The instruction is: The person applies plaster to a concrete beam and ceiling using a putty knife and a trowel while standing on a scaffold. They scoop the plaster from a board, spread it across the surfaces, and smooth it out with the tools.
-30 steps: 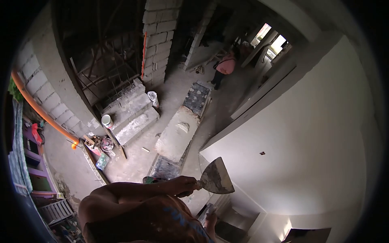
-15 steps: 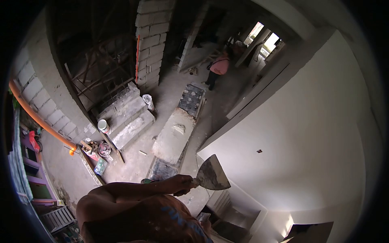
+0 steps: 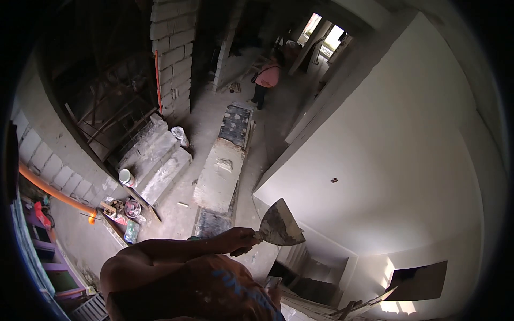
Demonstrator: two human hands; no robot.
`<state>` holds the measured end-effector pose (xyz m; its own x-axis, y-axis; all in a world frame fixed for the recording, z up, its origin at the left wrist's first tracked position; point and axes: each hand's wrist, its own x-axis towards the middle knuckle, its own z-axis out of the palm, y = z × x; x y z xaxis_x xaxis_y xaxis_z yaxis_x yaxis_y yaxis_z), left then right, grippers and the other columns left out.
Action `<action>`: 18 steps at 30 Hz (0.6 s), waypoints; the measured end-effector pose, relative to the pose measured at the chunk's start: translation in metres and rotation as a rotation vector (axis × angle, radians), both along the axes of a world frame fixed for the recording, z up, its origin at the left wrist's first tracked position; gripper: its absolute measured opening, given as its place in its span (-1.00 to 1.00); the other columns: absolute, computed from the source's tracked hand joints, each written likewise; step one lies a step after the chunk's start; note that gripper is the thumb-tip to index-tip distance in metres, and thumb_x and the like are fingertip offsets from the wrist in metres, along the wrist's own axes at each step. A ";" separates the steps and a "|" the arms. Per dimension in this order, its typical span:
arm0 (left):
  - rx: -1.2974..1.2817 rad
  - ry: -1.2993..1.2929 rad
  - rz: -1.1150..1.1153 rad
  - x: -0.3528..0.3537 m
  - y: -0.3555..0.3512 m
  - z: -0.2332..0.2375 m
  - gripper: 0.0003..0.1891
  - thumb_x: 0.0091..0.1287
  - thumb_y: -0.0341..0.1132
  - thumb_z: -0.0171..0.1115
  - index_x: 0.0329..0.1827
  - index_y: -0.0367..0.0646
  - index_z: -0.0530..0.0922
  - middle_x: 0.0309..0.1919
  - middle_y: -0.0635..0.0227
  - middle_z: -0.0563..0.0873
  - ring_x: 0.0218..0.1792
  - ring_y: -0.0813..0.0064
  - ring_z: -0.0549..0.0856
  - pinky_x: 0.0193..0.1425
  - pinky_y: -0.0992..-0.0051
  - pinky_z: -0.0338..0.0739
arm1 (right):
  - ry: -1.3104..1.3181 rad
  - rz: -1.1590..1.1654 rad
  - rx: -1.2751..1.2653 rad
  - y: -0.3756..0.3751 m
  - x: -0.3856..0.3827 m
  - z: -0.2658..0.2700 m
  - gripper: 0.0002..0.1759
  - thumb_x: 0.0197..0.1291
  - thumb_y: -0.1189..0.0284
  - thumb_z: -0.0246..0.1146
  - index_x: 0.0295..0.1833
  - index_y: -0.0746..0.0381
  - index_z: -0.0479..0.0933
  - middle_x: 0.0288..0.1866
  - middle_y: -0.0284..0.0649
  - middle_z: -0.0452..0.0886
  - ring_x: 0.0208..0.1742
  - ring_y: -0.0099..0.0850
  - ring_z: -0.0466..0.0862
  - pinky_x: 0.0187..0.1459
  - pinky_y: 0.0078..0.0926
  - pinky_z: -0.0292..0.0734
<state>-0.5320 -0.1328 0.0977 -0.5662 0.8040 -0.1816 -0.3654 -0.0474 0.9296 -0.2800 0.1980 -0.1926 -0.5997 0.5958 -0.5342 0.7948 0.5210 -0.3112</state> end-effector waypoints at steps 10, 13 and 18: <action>-0.034 -0.055 -0.004 -0.002 0.007 -0.002 -0.70 0.52 -0.13 0.13 -0.22 -0.22 0.47 -0.61 0.42 0.53 -0.74 0.67 0.44 -0.70 0.57 0.31 | 0.052 -0.251 -0.050 -0.019 0.056 -0.003 -0.61 -0.02 0.31 0.41 -0.18 0.42 0.66 -0.22 0.15 0.73 -0.11 0.00 0.74 -0.07 -0.09 0.58; -0.022 -0.076 -0.010 -0.007 0.010 -0.003 -0.82 0.51 -0.24 0.15 -0.14 -0.17 0.44 -0.53 0.43 0.53 -0.68 0.67 0.45 -0.64 0.56 0.32 | 0.022 -0.384 -0.028 -0.042 0.069 0.011 -0.64 0.03 0.28 0.37 -0.22 0.40 0.68 -0.24 0.16 0.72 -0.16 0.05 0.74 -0.10 -0.09 0.62; 0.016 -0.071 -0.033 -0.023 0.026 0.002 -0.79 0.48 -0.25 0.18 -0.10 -0.19 0.40 -0.49 0.38 0.56 -0.66 0.64 0.50 -0.64 0.55 0.38 | -0.018 -0.243 0.085 -0.042 0.165 -0.101 -0.69 0.16 0.30 0.22 -0.26 0.35 0.67 -0.31 0.02 0.73 -0.26 -0.15 0.74 -0.17 -0.18 0.64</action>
<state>-0.5548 -0.1068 0.0997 -0.5253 0.8254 -0.2068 -0.4319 -0.0492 0.9006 -0.1150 0.1558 -0.2932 -0.4242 0.7646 -0.4852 0.9049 0.3376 -0.2590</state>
